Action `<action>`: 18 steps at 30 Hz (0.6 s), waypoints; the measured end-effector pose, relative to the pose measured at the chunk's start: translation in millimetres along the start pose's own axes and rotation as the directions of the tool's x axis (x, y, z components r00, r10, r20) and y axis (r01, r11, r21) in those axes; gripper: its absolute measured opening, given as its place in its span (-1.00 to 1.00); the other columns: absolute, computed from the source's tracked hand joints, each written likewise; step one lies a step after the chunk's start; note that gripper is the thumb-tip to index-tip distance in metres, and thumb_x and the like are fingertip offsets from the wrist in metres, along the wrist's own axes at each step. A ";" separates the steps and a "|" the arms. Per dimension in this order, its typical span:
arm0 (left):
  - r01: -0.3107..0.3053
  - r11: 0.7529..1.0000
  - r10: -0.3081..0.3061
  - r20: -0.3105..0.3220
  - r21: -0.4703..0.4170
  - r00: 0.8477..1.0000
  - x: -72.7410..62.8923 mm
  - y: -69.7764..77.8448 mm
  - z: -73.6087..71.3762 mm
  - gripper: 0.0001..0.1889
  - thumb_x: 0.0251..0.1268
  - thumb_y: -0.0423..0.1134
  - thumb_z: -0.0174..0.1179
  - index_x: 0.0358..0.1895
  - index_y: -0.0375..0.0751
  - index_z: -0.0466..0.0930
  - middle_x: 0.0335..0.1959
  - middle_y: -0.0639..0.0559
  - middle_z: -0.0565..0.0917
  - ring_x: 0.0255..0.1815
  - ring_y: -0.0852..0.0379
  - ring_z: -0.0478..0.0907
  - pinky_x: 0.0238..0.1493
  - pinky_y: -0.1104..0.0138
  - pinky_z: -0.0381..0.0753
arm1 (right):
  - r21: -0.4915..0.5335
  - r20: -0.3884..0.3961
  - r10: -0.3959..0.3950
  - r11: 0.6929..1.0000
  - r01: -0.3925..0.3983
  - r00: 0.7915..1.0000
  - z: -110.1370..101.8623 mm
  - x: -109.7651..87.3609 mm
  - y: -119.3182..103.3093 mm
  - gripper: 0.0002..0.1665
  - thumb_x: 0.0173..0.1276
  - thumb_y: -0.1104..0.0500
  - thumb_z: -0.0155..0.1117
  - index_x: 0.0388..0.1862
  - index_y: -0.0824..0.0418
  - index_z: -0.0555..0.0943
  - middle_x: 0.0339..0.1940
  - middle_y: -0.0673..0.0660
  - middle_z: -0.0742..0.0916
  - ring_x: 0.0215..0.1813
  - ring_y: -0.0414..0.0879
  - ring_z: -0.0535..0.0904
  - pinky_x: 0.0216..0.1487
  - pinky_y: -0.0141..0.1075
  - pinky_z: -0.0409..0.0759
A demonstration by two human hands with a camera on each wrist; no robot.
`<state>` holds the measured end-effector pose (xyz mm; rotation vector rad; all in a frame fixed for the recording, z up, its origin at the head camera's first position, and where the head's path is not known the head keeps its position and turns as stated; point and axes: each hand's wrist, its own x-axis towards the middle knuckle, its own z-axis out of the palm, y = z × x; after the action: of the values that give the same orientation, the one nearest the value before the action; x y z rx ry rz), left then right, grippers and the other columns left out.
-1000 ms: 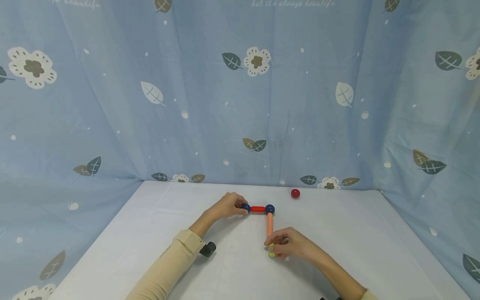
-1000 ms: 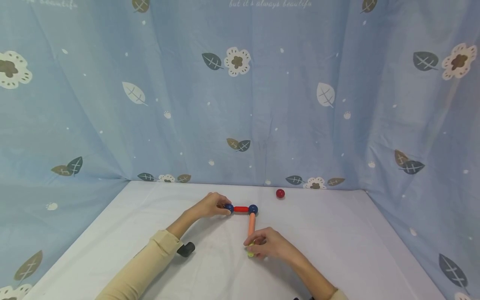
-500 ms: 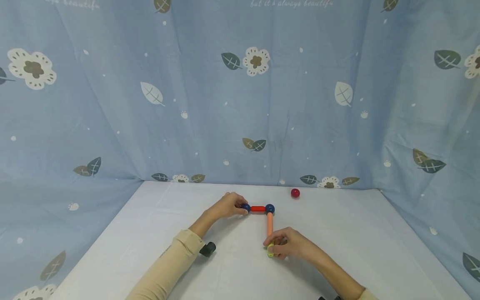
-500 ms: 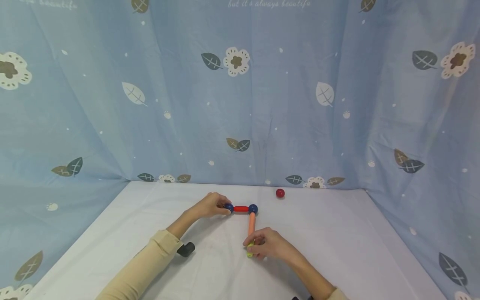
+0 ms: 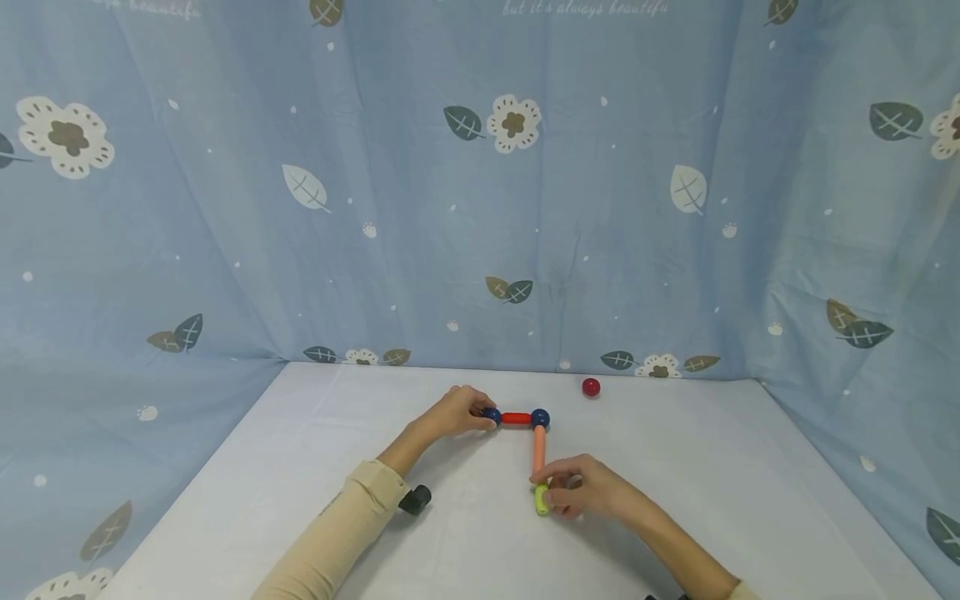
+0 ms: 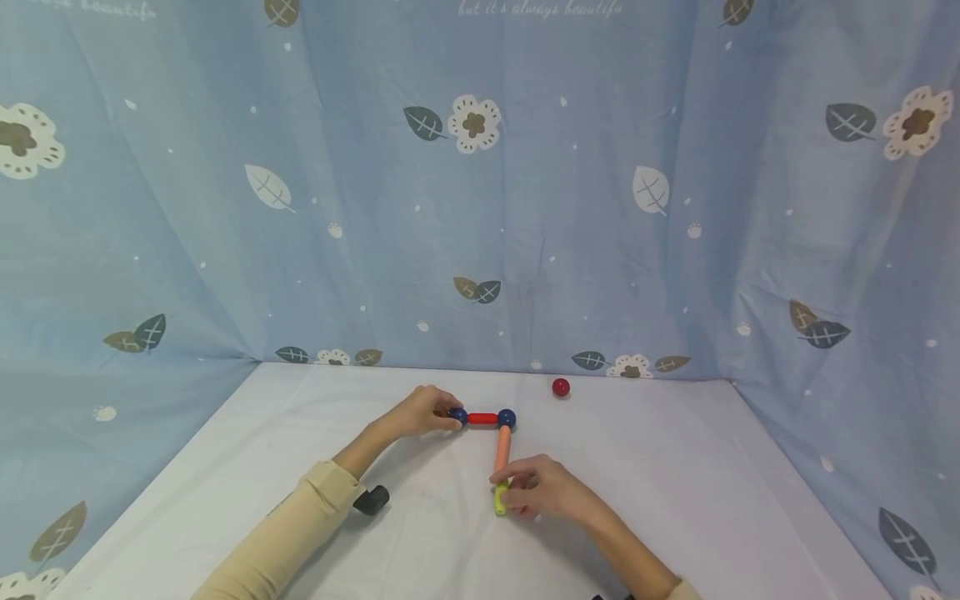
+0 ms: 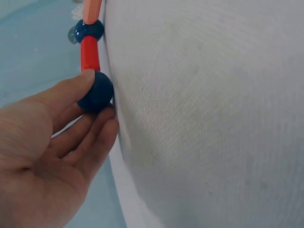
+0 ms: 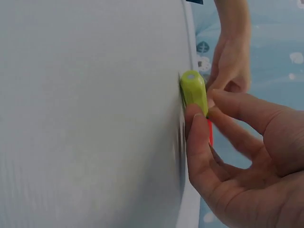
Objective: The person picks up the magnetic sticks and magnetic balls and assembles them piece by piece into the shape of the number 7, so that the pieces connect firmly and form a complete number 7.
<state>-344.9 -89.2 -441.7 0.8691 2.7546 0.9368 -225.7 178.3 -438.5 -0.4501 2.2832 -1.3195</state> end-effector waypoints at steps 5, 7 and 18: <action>0.006 1.000 -0.006 -0.001 0.007 1.000 -0.8 -0.9 0.8 -0.64 0.21 -0.21 0.37 0.05 -0.27 0.68 -0.12 -0.05 0.78 -0.20 0.20 0.68 -0.16 0.38 0.67 | -0.041 -0.083 0.010 0.999 -0.013 0.996 -4.8 -3.6 0.2 -0.58 0.32 0.16 0.35 0.13 0.23 0.58 -0.30 0.10 0.69 -0.36 -0.07 0.66 -0.34 -0.22 0.70; 0.009 1.000 -0.009 -0.002 0.018 1.000 -1.6 -1.0 0.8 -0.63 0.21 -0.20 0.38 0.06 -0.26 0.68 -0.11 -0.05 0.78 -0.20 0.20 0.67 -0.15 0.39 0.67 | -0.065 -0.105 0.008 0.998 -0.015 0.994 -5.3 -3.9 0.9 -0.58 0.31 0.14 0.36 0.10 0.26 0.57 -0.33 0.10 0.68 -0.39 -0.08 0.66 -0.38 -0.23 0.69; -0.028 0.993 0.040 -0.102 0.115 0.994 -6.8 13.0 -1.1 -0.53 0.20 -0.11 0.38 0.17 -0.17 0.61 0.06 -0.08 0.65 0.00 0.03 0.59 0.00 0.19 0.62 | -0.142 -0.135 0.016 0.989 -0.036 0.991 -0.1 -1.1 7.7 -0.67 0.28 0.03 0.40 -0.12 0.24 0.64 -0.46 0.04 0.66 -0.53 -0.15 0.60 -0.49 -0.29 0.64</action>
<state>-333.2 -85.1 -433.7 0.9116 2.9158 0.8609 -225.2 182.6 -444.9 -0.3883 2.4978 -1.2102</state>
